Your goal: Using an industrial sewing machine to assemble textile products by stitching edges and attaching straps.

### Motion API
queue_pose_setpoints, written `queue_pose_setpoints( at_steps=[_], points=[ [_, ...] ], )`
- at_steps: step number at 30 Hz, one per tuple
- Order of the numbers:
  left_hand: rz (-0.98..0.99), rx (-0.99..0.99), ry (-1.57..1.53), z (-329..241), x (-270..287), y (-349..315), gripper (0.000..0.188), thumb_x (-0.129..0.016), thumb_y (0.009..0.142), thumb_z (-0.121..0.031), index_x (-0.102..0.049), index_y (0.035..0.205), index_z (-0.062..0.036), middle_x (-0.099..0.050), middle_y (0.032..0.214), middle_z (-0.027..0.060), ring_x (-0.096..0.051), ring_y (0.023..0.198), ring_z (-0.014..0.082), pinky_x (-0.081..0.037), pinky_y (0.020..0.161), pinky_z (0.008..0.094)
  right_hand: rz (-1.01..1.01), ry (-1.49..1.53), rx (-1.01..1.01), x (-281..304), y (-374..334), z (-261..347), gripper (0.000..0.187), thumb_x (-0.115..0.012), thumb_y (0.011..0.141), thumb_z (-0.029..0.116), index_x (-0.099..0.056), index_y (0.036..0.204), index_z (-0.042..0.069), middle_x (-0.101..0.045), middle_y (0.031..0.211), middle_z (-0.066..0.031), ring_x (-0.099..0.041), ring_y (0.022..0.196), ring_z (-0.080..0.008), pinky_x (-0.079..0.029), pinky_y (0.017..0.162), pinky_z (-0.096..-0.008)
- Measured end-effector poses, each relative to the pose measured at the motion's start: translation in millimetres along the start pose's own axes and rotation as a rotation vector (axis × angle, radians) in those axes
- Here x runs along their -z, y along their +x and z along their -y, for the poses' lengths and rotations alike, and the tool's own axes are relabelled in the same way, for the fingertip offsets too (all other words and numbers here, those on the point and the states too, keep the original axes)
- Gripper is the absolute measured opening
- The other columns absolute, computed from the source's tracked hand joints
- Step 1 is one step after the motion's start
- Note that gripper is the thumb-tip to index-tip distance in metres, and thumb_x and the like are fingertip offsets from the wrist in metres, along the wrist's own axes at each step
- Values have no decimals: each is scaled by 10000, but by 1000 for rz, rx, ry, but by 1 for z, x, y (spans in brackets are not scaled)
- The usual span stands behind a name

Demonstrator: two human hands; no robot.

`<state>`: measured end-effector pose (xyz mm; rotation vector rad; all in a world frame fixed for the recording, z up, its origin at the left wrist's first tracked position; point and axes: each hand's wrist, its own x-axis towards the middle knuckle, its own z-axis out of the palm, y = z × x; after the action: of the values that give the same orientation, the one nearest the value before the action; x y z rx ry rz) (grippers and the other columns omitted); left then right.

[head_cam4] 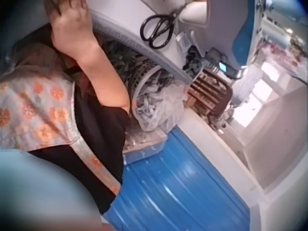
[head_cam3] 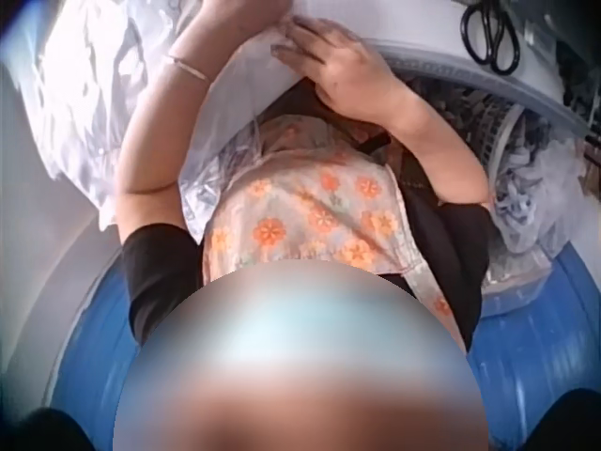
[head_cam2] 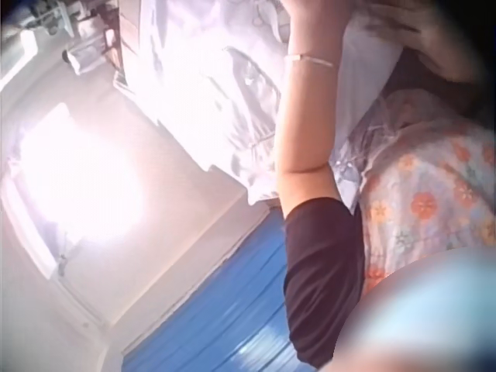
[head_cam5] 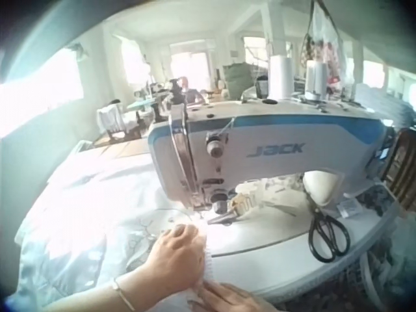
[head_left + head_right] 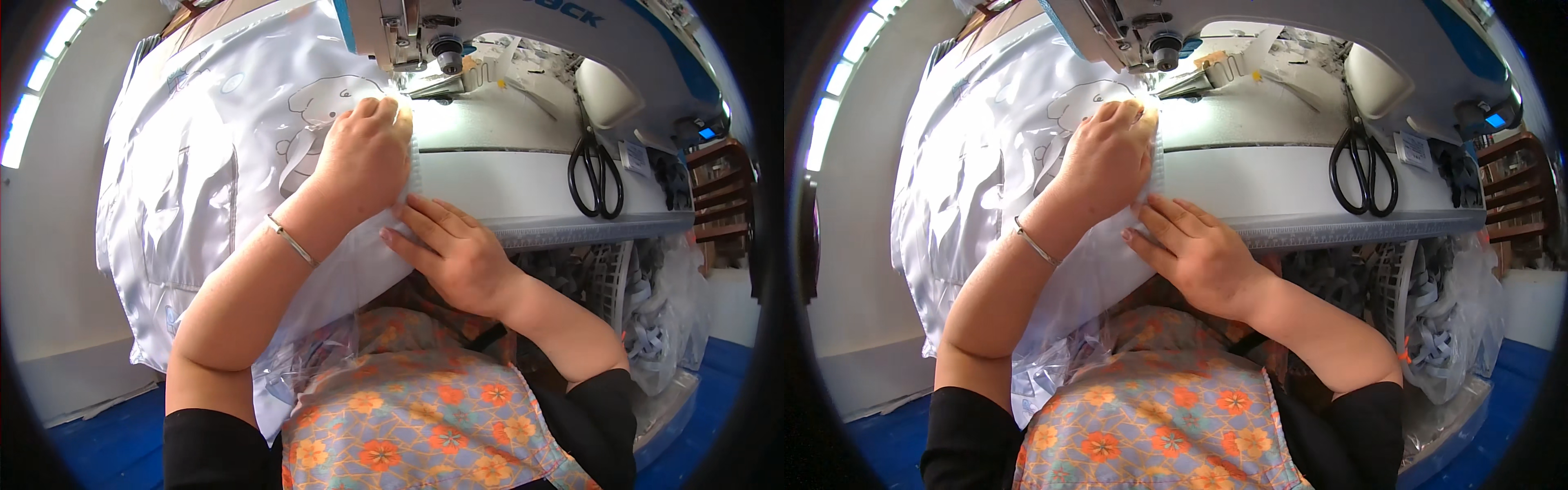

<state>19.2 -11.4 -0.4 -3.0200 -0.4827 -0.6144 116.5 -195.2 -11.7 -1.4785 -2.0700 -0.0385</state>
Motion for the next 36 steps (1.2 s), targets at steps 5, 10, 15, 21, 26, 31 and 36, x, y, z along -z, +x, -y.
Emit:
queue_pose_setpoints(
  at_steps=[5,10,15,21,26,31,36],
  points=[
    [-44,-5,-18,5,0,0,321,-584,798,-77,-672,1088,28,-616,1112,183,-592,1081,319,-528,890,412,-152,19,14,-10,12,-9,267,-635,802,62,-728,1050,26,-712,1117,-131,-678,1074,-322,-584,867,-398],
    [107,67,-116,11,4,10,280,-551,829,-72,-666,1066,22,-622,1060,197,-617,1030,356,-523,912,441,-152,55,-30,-6,26,-25,242,-620,791,-9,-712,1014,7,-715,1102,-148,-692,1050,-324,-586,874,-402],
    [18,159,-388,5,63,-33,278,-575,920,-110,-660,1148,25,-636,1219,201,-600,1154,381,-482,990,470,-163,106,-74,-8,39,-47,240,-621,776,-54,-697,999,-6,-713,1132,-154,-677,1086,-334,-571,915,-416],
    [78,982,182,71,118,-158,529,-631,945,-416,-604,1381,-118,-527,1436,209,-474,1353,379,-369,1128,462,222,361,-71,22,55,-51,534,-615,771,63,-597,1298,-18,-589,1377,-201,-559,1290,-319,-398,1124,-467],
    [265,822,136,163,81,-171,725,-569,928,-605,-487,1491,-156,-384,1563,190,-347,1448,377,-276,1187,457,153,1680,-639,-21,75,6,462,-611,992,229,-530,1364,-32,-627,1283,-175,-610,1215,-218,-489,1005,-332],
    [284,701,135,214,70,-146,738,-502,938,-675,-470,1509,-209,-358,1583,181,-293,1480,366,-232,1205,483,251,1959,-682,-74,81,79,409,-579,1017,146,-502,1390,-1,-631,1292,-145,-616,1211,-239,-486,1025,-338],
    [234,644,157,232,55,-137,755,-455,933,-714,-437,1530,-252,-320,1612,152,-232,1513,331,-164,1213,530,-100,2352,-542,-66,96,94,624,-554,971,472,-497,1393,16,-615,1317,-200,-625,1195,-299,-465,1048,-402]
  ],
)
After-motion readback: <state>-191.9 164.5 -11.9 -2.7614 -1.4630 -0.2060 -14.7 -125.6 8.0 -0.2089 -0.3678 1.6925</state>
